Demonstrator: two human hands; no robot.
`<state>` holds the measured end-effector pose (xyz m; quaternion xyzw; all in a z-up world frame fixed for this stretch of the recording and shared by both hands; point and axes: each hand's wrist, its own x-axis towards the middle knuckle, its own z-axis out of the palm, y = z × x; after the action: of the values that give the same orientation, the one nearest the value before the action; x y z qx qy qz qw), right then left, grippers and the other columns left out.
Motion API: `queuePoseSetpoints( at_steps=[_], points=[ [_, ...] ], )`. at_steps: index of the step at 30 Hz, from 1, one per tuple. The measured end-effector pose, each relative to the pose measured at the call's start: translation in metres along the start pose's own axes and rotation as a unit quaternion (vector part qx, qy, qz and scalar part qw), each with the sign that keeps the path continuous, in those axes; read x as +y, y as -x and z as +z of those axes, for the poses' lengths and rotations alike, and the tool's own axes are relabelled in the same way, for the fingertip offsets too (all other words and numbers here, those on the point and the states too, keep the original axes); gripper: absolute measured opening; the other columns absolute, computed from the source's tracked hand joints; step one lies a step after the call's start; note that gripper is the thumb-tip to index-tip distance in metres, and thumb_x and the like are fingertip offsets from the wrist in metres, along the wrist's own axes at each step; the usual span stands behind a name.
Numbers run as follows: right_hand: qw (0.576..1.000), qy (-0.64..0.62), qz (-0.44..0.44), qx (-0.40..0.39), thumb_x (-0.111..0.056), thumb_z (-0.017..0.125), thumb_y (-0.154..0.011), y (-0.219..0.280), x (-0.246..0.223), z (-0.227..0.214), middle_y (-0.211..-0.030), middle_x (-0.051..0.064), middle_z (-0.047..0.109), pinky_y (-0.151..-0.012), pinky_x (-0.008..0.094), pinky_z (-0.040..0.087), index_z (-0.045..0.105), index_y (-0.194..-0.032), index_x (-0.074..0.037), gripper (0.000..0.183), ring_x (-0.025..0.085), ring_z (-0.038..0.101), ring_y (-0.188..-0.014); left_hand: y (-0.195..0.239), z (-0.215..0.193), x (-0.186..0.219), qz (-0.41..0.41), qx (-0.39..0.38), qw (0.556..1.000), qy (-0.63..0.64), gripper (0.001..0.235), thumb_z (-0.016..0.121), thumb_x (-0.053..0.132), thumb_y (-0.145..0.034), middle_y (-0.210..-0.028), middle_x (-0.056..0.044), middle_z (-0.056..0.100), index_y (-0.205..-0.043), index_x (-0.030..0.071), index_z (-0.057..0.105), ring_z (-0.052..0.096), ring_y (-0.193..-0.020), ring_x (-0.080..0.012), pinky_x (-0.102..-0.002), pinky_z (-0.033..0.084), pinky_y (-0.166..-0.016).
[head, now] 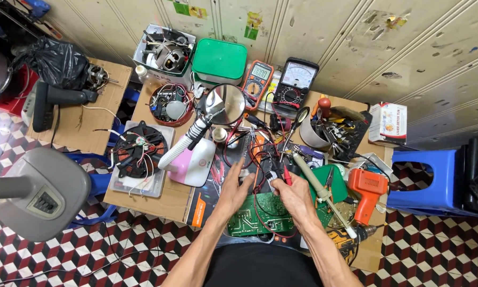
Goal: The person works on a green circuit board at a cluttered workbench. They use a soldering iron to work on the board, then use a multimeter to test components. Later, they use a heat gun to apply heat to the circuit board while holding it with their other hand.
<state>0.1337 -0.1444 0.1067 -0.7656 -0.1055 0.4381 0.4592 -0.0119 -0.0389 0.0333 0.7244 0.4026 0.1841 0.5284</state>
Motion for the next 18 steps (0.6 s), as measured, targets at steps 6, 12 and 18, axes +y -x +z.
queuePoseSetpoints(
  at_steps=[6, 12, 18],
  points=[
    [0.999, -0.032, 0.004, -0.006, -0.013, 0.070, -0.083, -0.001, 0.009, 0.006, -0.065, -0.001, 0.057, -0.049, 0.027, 0.031, 0.067, -0.078, -0.002, 0.013, 0.008, 0.044, -0.055, 0.030, 0.003, 0.055, -0.139, -0.064, 0.945, 0.289, 0.051, 0.069, 0.029, -0.094, -0.113, -0.004, 0.078, -0.140, 0.009, 0.061, 0.067, -0.104, -0.0104, -0.025, 0.051, -0.092],
    [0.998, -0.053, -0.013, -0.038, -0.017, 0.070, -0.088, 0.013, 0.002, 0.004, -0.068, -0.002, 0.057, -0.046, 0.026, 0.029, 0.073, -0.090, -0.001, 0.016, 0.006, 0.042, -0.053, 0.025, 0.014, 0.047, -0.152, -0.004, 0.895, 0.420, 0.037, 0.067, 0.019, -0.099, -0.103, -0.011, 0.076, -0.125, -0.005, 0.071, 0.073, -0.083, -0.0126, -0.021, 0.060, -0.077],
    [0.995, -0.078, -0.044, -0.047, -0.032, 0.055, -0.100, 0.056, -0.015, -0.016, -0.072, 0.000, 0.060, -0.043, 0.022, 0.028, 0.066, -0.115, -0.007, 0.031, 0.005, 0.041, -0.049, 0.023, 0.005, 0.058, -0.178, 0.054, 0.865, 0.467, 0.038, 0.069, 0.018, -0.096, -0.103, -0.013, 0.077, -0.126, -0.004, 0.069, 0.074, -0.088, -0.0162, -0.025, 0.061, -0.078]
  ],
)
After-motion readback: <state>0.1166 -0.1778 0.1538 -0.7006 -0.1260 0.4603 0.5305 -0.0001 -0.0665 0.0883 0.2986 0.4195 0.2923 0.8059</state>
